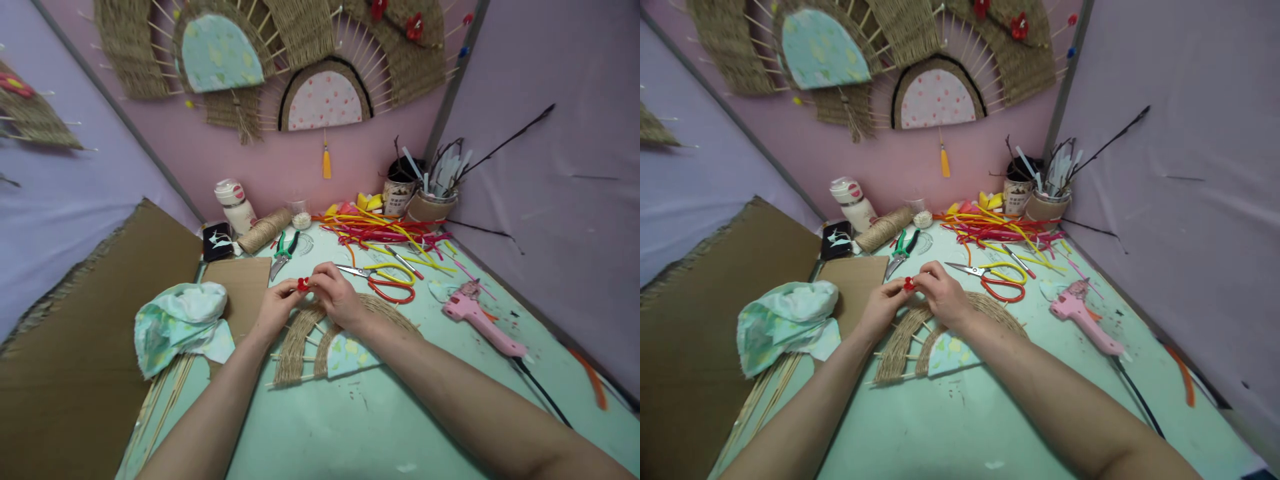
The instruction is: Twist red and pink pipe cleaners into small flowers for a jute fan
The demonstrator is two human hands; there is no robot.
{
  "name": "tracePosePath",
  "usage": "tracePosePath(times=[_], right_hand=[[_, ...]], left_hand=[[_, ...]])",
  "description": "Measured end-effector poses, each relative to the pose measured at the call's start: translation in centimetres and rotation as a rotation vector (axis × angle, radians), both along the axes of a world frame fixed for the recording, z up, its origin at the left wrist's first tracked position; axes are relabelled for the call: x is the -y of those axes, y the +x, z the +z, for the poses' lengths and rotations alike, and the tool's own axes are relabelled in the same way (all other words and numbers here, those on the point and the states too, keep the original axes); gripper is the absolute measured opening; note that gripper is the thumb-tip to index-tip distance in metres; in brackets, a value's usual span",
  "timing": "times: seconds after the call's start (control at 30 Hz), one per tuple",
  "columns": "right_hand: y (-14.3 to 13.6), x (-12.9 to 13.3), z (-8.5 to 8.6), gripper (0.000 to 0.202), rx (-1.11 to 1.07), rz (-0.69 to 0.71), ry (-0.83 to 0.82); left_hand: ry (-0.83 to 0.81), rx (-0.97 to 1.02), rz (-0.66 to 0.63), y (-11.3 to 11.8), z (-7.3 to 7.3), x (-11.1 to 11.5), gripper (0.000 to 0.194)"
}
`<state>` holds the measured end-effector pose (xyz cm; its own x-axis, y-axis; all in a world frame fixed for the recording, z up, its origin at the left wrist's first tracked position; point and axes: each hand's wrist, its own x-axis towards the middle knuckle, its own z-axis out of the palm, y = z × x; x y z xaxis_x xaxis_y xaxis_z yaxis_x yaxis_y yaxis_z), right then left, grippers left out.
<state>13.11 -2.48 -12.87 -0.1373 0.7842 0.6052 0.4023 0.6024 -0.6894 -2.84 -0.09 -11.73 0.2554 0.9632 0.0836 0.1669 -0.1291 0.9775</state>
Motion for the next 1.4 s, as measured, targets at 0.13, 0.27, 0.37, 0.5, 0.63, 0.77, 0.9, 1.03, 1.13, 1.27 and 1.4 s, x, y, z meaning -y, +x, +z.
tracePosePath(times=[0.13,0.27,0.37,0.5,0.63,0.77,0.9,1.03,1.13,1.27,1.4], right_hand=[[0.1,-0.3,0.2,0.013,-0.147,-0.059,-0.059],[0.0,-0.4,0.1,0.014,-0.177,-0.067,-0.131],[-0.1,-0.5,0.0,0.011,-0.186,-0.062,-0.176],[-0.2,-0.6,-0.2,0.008,-0.184,-0.058,-0.204],[-0.2,-0.7,-0.3,0.008,-0.180,-0.069,-0.235],[-0.3,-0.7,-0.4,0.008,-0.187,-0.077,-0.253],[-0.3,-0.5,-0.3,0.007,-0.201,-0.091,-0.218],[-0.6,-0.4,-0.3,0.009,-0.274,-0.085,-0.250],[-0.8,-0.5,-0.5,0.012,-0.392,-0.040,-0.372],[-0.8,-0.5,-0.6,0.012,-0.413,-0.028,-0.390],[-0.6,-0.3,0.0,0.016,-0.312,-0.049,-0.269]], left_hand=[[0.173,-0.031,0.127,0.1,0.1,-0.1,0.010],[0.262,-0.077,0.135,0.1,-0.1,-0.1,0.009],[0.302,-0.093,0.114,0.1,-0.5,-0.2,0.009],[0.367,-0.122,0.092,0.1,-0.9,-0.2,0.011],[0.395,-0.147,0.106,0.3,-0.9,-0.1,0.009],[0.350,-0.152,0.119,0.5,-0.8,0.0,0.008],[0.297,-0.121,0.117,0.6,-0.6,-0.1,0.008],[0.283,-0.108,0.086,0.6,-0.3,-0.1,0.009],[0.327,-0.125,0.059,0.5,-0.1,-0.1,0.010],[0.386,-0.124,0.071,0.5,-0.3,-0.2,0.008],[0.391,-0.073,0.136,0.2,-0.5,-0.2,0.008]])
